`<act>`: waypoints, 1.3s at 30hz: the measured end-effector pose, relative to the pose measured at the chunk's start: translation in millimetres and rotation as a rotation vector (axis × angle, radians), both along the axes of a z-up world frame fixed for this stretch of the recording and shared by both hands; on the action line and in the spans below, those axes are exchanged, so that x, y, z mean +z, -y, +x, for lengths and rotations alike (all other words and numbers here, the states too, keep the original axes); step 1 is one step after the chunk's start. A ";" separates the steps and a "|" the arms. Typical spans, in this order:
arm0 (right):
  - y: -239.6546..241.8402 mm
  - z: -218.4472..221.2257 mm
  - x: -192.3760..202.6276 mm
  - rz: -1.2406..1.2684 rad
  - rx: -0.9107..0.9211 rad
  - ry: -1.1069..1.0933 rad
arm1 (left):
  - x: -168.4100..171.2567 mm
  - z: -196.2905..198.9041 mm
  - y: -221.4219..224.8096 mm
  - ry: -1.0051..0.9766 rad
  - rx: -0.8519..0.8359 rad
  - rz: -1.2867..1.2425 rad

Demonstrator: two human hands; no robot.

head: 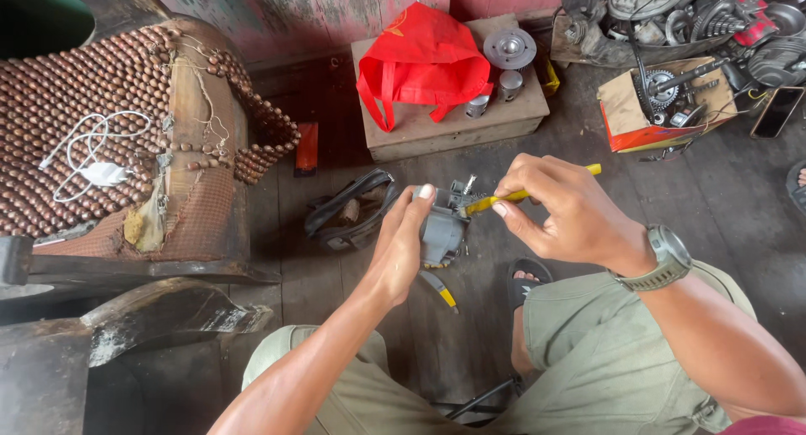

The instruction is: The person cleans a carburetor by hand and using a brush, scraping surfaces with a yellow tool and scrubbing internal passages with the brush.

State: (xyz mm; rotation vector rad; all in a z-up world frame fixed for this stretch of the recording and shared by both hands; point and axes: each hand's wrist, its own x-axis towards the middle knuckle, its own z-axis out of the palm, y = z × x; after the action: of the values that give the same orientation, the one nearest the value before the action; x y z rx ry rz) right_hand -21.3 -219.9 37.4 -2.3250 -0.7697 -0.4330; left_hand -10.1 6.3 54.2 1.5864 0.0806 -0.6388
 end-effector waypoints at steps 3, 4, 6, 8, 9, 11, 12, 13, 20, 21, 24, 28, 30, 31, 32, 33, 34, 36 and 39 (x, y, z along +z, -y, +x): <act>6.9 4.7 1.2 -0.015 -0.019 -0.034 | 3.1 -4.3 -8.4 -0.049 -0.029 0.050; 3.1 4.0 1.1 -0.015 -0.017 -0.028 | 3.2 -8.3 -7.3 -0.044 -0.028 0.050; -4.2 0.4 0.6 -0.011 0.014 0.013 | 3.4 -17.4 -5.0 0.037 -0.102 -0.021; -7.6 -0.2 2.1 -0.005 0.027 0.021 | -23.3 -15.4 -11.6 0.070 -0.101 -0.044; -9.6 -1.0 2.7 0.000 0.042 0.027 | -36.7 -14.8 -15.4 0.099 -0.097 -0.070; -10.4 -2.5 6.3 0.014 0.050 0.011 | -46.4 -17.9 -19.0 0.127 -0.093 -0.100; -10.0 -1.3 9.6 0.023 0.063 -0.002 | -50.6 -17.8 -19.8 0.160 -0.085 -0.134; -13.1 -3.1 9.3 0.021 0.064 0.004 | -48.4 -19.8 -18.5 0.166 -0.084 -0.136; -14.9 -5.0 7.7 -0.025 0.056 0.038 | -48.8 -23.8 -18.8 0.261 -0.042 -0.154; -16.4 -5.4 6.2 -0.039 0.060 0.061 | -48.3 -23.1 -18.4 0.291 -0.057 -0.121; -22.1 -6.6 -2.6 -0.052 0.067 0.082 | -44.5 -24.2 -16.5 0.309 -0.059 -0.078; -12.4 -2.7 1.6 -0.077 0.028 0.050 | -42.2 -22.0 -16.5 0.310 -0.040 -0.058; -10.9 -3.0 -0.9 -0.087 0.004 0.053 | -47.3 -19.2 -16.8 0.281 0.035 -0.080; -11.9 -1.5 -1.3 -0.089 0.005 0.054 | -44.2 -15.4 -16.8 0.282 0.036 -0.081; -13.4 -1.9 -2.8 -0.066 0.007 0.044 | -41.7 -13.6 -17.3 0.325 0.029 -0.067; -14.6 -1.9 -5.1 -0.042 0.009 0.034 | -40.0 -11.5 -17.5 0.369 0.022 -0.052; -11.0 -1.2 -3.8 -0.038 0.010 0.012 | -41.0 -11.4 -17.4 0.347 0.023 -0.047; -2.9 1.8 -2.3 -0.167 -0.053 0.146 | -44.2 -10.0 -16.4 0.392 0.032 -0.017; 17.4 3.3 -10.0 -0.214 -0.175 0.152 | -41.0 -10.0 -15.4 0.416 0.063 -0.007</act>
State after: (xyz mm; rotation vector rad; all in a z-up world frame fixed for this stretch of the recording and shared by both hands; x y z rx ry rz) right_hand -18.0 -237.3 27.4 -2.5947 -0.7153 -0.6384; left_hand -20.1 21.6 13.2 1.6731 -0.1806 -0.2508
